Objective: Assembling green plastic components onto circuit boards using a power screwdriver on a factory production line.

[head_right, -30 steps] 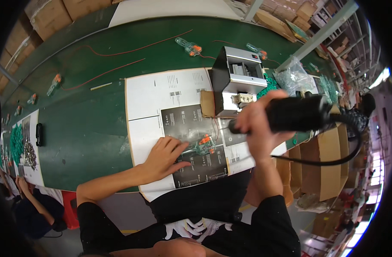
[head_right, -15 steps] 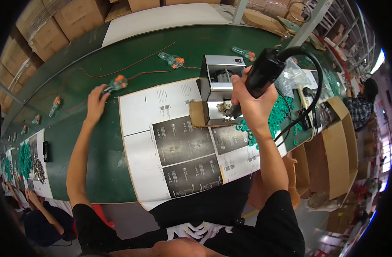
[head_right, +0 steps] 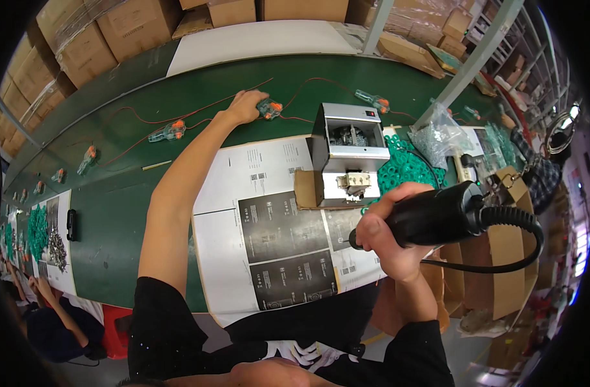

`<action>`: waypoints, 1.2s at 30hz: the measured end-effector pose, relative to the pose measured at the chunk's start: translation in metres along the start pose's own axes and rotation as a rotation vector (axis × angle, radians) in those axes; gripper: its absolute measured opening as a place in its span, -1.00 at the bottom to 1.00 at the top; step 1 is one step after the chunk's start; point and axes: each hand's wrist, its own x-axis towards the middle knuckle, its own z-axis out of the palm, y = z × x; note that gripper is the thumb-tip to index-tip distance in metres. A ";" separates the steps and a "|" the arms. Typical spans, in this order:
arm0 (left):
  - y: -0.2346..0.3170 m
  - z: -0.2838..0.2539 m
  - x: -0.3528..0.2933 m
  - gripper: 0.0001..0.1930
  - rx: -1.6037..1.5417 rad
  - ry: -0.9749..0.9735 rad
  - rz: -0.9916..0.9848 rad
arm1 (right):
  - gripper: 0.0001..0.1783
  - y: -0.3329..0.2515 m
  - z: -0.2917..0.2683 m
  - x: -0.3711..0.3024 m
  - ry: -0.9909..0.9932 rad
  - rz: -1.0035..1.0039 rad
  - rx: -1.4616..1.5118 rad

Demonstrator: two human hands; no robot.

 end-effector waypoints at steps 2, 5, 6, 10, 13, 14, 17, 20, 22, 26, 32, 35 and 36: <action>0.005 -0.019 0.000 -0.64 0.148 -0.234 -0.017 | -0.52 -0.005 -0.005 -0.002 0.008 0.001 0.012; 0.025 -0.054 -0.037 -0.71 0.048 -0.203 -0.099 | -0.51 -0.011 -0.011 -0.007 0.040 0.016 0.057; 0.046 -0.061 -0.055 -0.72 -0.093 -0.162 -0.091 | -0.52 -0.011 -0.015 -0.009 0.054 -0.006 0.032; 0.149 -0.105 -0.170 -0.69 -0.422 -0.187 -0.177 | -0.51 0.000 -0.012 -0.012 0.055 -0.024 0.021; 0.228 -0.114 -0.227 -0.65 -0.485 -0.172 -0.092 | -0.50 0.013 0.001 -0.013 0.012 0.023 0.057; 0.247 -0.115 -0.235 -0.62 -0.468 -0.191 -0.086 | -0.49 0.017 0.006 -0.014 -0.022 0.042 0.083; 0.266 -0.109 -0.237 -0.61 -0.458 -0.223 -0.076 | -0.44 0.029 0.019 -0.019 -0.095 0.093 0.113; 0.264 -0.106 -0.241 -0.61 -0.463 -0.232 -0.061 | -0.44 0.042 0.028 -0.025 -0.141 0.120 0.041; 0.261 -0.104 -0.243 -0.61 -0.454 -0.233 -0.047 | -0.45 0.050 0.031 -0.028 -0.173 0.131 -0.008; 0.259 -0.104 -0.246 -0.61 -0.466 -0.219 -0.033 | -0.45 0.062 0.038 -0.031 -0.207 0.154 -0.024; 0.259 -0.101 -0.247 -0.60 -0.476 -0.201 -0.049 | -0.55 0.076 0.049 -0.039 -0.206 0.182 -0.096; 0.257 -0.099 -0.247 -0.57 -0.484 -0.171 -0.050 | -0.56 0.078 0.054 -0.033 -0.284 0.196 -0.127; 0.257 -0.100 -0.248 -0.57 -0.486 -0.184 -0.087 | -0.56 0.079 0.054 -0.031 -0.321 0.198 -0.143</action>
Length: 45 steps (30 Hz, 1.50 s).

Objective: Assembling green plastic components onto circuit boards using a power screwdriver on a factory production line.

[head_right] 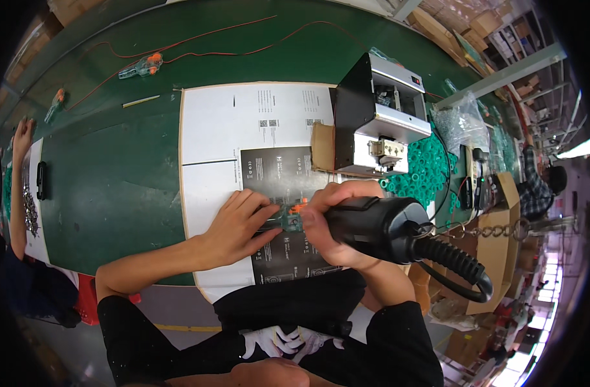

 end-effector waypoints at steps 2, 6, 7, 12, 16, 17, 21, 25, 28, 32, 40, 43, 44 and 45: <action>0.002 -0.003 -0.001 -0.58 -0.010 -0.009 -0.075 | -0.56 0.002 -0.002 0.003 -0.015 0.005 -0.010; 0.005 -0.005 -0.005 -0.56 0.012 -0.023 -0.092 | -0.57 0.004 -0.007 0.001 -0.047 -0.009 -0.018; 0.005 -0.004 -0.005 -0.56 0.012 -0.027 -0.087 | -0.57 0.005 -0.006 0.000 -0.055 -0.031 -0.002; 0.001 -0.005 -0.004 -0.53 -0.022 -0.049 -0.040 | -0.60 -0.002 -0.003 -0.002 -0.057 -0.062 -0.171; -0.005 -0.002 -0.002 -0.52 -0.026 -0.024 0.018 | -0.66 -0.018 -0.035 0.015 0.325 -0.155 0.031; -0.007 -0.002 -0.001 -0.50 -0.015 -0.004 0.055 | -0.67 -0.023 -0.045 0.022 0.444 -0.182 0.108; -0.004 -0.003 0.001 -0.48 -0.020 0.011 0.106 | -0.65 -0.035 -0.080 0.054 0.670 -0.317 -0.096; -0.001 -0.007 0.000 -0.48 -0.024 -0.020 0.053 | -0.65 -0.025 -0.087 0.068 0.724 -0.269 -0.187; -0.002 -0.006 -0.002 -0.50 -0.028 -0.029 0.022 | -0.66 -0.026 -0.087 0.069 0.668 -0.186 -0.200; -0.007 -0.006 -0.003 -0.54 -0.030 -0.019 0.007 | -0.66 -0.035 -0.073 0.048 0.518 -0.054 -0.041; -0.008 -0.005 -0.005 -0.56 -0.043 -0.007 0.032 | -0.54 -0.019 0.006 0.005 0.107 -0.135 0.155; -0.009 -0.004 -0.006 -0.56 -0.050 0.039 0.046 | -0.50 -0.016 0.009 0.002 0.057 -0.079 0.151; -0.009 -0.002 -0.007 -0.56 -0.046 0.041 0.054 | -0.50 -0.016 0.009 0.000 0.074 -0.050 0.158; -0.010 -0.001 -0.008 -0.57 -0.042 0.042 0.061 | -0.49 -0.015 0.009 0.000 0.091 -0.021 0.165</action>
